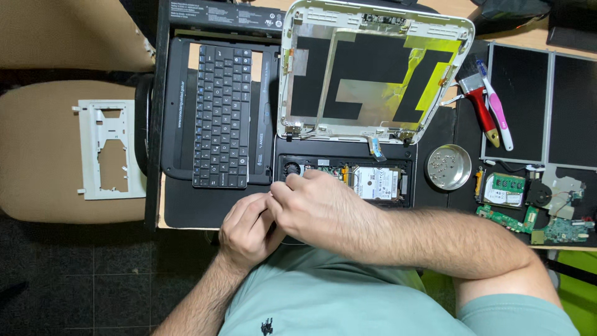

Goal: The person uses a screwdriver to remove screws from the internal components of a disassembled laptop. They manipulate the hard drive and other internal parts while working on the device.

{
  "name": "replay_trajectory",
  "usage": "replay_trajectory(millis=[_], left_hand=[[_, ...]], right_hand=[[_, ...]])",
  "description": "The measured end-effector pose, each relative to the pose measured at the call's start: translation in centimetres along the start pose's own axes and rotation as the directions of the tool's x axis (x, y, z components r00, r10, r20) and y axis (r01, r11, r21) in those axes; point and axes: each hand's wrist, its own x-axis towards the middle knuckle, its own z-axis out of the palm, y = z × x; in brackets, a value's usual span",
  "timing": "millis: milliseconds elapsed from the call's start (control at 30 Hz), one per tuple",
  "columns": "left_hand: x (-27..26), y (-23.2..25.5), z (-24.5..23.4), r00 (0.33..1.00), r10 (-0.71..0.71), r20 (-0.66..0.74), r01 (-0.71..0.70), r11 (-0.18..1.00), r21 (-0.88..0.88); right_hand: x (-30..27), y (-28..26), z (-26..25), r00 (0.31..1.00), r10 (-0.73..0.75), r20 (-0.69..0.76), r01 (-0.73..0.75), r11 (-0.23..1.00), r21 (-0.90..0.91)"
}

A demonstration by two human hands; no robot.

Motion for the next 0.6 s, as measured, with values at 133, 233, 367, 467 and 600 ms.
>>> replay_trajectory(millis=[133, 233, 367, 467, 600], left_hand=[[-0.21, -0.08, 0.13, 1.000, -0.001, 0.001, 0.001, 1.000, 0.011], [-0.08, -0.07, 0.10, 1.000, -0.006, 0.010, 0.006, 1.000, -0.013], [-0.03, -0.11, 0.07, 1.000, -0.001, 0.013, 0.001, 1.000, -0.006], [0.25, 0.09, -0.08, 1.000, -0.006, 0.021, 0.006, 1.000, -0.008], [0.53, 0.36, 0.04, 0.999, -0.032, 0.013, 0.032, 0.999, -0.016]], right_hand=[[0.40, 0.19, -0.29, 0.998, -0.019, 0.054, 0.017, 1.000, 0.024], [0.47, 0.37, -0.20, 0.993, 0.003, 0.115, -0.009, 0.999, 0.049], [0.49, -0.05, 0.20, 0.997, 0.001, 0.072, -0.003, 1.000, 0.030], [0.83, 0.00, -0.01, 0.994, 0.030, 0.107, -0.036, 0.998, 0.055], [0.83, 0.73, -0.60, 0.979, 0.039, 0.198, -0.059, 0.994, 0.097]])
